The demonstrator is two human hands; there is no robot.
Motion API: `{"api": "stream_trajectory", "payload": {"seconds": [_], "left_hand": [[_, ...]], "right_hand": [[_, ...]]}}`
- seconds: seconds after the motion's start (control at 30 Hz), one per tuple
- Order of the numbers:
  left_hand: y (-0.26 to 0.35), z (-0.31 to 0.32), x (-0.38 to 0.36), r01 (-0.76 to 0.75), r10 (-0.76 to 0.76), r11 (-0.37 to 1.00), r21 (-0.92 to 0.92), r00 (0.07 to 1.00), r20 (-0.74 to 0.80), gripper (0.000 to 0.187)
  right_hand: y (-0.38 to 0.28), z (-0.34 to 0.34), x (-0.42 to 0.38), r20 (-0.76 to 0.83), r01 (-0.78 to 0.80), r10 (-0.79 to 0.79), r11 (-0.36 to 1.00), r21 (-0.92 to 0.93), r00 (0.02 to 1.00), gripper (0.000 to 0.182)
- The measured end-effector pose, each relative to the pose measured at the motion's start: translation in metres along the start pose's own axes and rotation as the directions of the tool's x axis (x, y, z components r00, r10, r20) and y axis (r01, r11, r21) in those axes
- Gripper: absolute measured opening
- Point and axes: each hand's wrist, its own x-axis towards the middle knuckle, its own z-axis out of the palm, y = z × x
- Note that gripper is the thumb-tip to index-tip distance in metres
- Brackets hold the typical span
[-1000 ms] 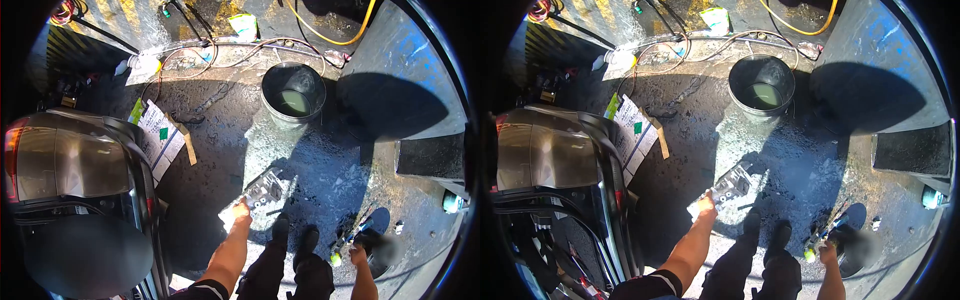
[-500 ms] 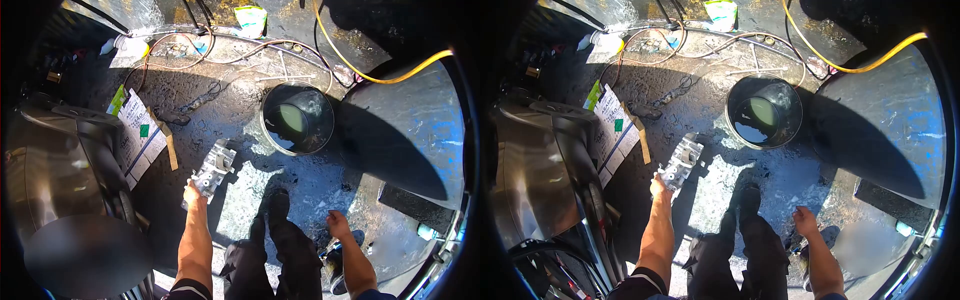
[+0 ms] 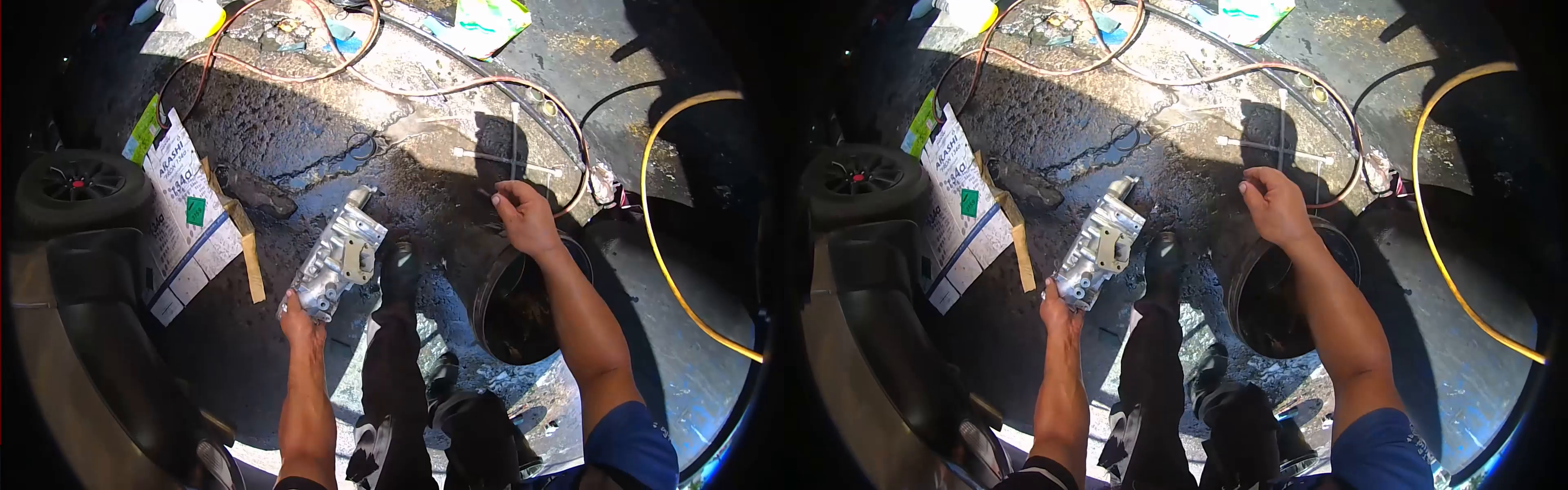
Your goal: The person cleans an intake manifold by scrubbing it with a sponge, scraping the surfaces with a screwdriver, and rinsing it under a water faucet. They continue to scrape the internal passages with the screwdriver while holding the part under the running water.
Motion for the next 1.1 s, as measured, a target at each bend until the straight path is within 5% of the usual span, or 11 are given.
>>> {"api": "stream_trajectory", "payload": {"seconds": [0.1, 0.27, 0.37, 0.47, 0.6, 0.63, 0.73, 0.83, 1.0, 1.1], "left_hand": [[0.006, -0.008, 0.014, 0.026, -0.019, 0.997, 0.075, 0.996, -0.088, 0.042], [0.013, -0.026, 0.036, 0.008, -0.004, 0.997, 0.075, 0.998, -0.058, 0.053], [0.018, -0.029, 0.043, 0.011, -0.003, 0.991, 0.130, 0.998, -0.064, 0.059], [0.025, -0.022, 0.042, 0.031, -0.010, 0.983, 0.183, 0.994, -0.112, 0.063], [0.031, -0.016, 0.042, 0.032, -0.018, 0.990, 0.135, 0.994, -0.104, 0.060], [0.033, -0.016, 0.042, 0.043, -0.028, 0.989, 0.138, 0.994, -0.102, 0.060], [0.035, -0.016, 0.049, 0.057, -0.046, 0.989, 0.134, 0.996, -0.080, 0.057], [0.044, -0.008, 0.043, 0.112, -0.107, 0.990, 0.091, 0.993, -0.054, 0.053], [0.038, -0.021, 0.054, 0.092, -0.071, 0.983, 0.162, 0.988, -0.135, 0.043], [0.041, -0.009, 0.055, 0.119, -0.078, 0.973, 0.197, 0.976, -0.205, 0.035]], "right_hand": [[0.029, 0.052, 0.117, 0.105, -0.208, 0.219, 0.972, -0.109, 0.970, 0.043], [0.095, 0.134, 0.264, -0.216, -0.325, 0.271, 0.903, -0.281, 0.938, 0.052], [0.135, 0.173, 0.333, -0.205, -0.561, 0.548, 0.828, -0.007, 0.811, 0.050], [0.107, 0.183, 0.358, 0.008, -0.742, 0.765, 0.622, 0.251, 0.644, 0.044], [0.117, 0.209, 0.377, 0.073, -0.659, 0.787, 0.457, 0.597, 0.613, 0.029], [0.119, 0.209, 0.375, 0.031, -0.637, 0.779, 0.488, 0.597, 0.626, 0.025], [0.109, 0.192, 0.348, -0.095, -0.451, 0.474, 0.872, 0.192, 0.876, 0.030], [0.075, 0.155, 0.305, -0.039, -0.150, 0.147, 0.982, -0.113, 0.988, 0.030], [-0.047, 0.075, 0.159, 0.379, 0.058, -0.013, 0.992, -0.110, 0.925, 0.022], [-0.088, 0.053, 0.056, 0.405, 0.241, -0.230, 0.970, 0.025, 0.885, 0.012]]}}
